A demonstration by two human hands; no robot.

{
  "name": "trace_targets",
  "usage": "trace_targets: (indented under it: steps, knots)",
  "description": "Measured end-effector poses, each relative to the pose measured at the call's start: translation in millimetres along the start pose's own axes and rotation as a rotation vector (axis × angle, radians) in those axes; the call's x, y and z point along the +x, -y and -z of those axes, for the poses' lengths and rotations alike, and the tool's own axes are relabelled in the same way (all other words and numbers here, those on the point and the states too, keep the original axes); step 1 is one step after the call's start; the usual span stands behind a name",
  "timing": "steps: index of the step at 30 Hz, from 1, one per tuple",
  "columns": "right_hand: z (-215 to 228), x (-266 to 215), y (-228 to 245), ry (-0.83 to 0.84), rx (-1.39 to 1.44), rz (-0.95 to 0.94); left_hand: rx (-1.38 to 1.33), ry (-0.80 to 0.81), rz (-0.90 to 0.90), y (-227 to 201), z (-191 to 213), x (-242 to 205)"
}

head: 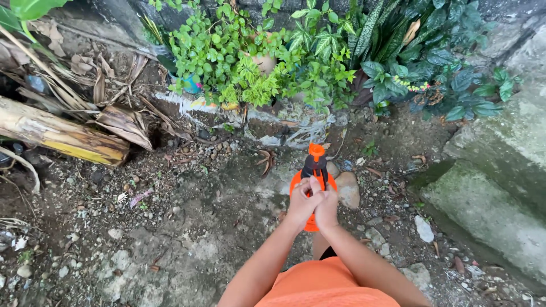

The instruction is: Using a manual pressure sprayer to water or spray liquid onto plants in a backyard setting.

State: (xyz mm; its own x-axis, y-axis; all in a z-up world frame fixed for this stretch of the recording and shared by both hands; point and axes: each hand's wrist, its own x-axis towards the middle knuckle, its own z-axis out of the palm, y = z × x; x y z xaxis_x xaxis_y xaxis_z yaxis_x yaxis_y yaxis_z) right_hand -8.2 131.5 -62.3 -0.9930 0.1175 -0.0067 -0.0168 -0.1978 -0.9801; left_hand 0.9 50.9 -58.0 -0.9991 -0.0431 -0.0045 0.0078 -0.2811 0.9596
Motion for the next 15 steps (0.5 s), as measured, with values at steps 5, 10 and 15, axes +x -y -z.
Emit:
trace_targets:
  steps: [5, 10, 15]
  knots:
    - [-5.8, 6.9, 23.9, 0.054, 0.078, -0.011, -0.011, -0.052, -0.018, -36.3, -16.6, -2.4]
    - [-5.7, 19.1, 41.5, 0.108, 0.151, 0.045, 0.006, -0.057, -0.044, -59.5, -27.3, 1.5]
    - [-2.2, 26.1, 54.1, 0.141, 0.113, 0.106, 0.152, -0.073, -0.208, -65.6, -36.0, 7.6]
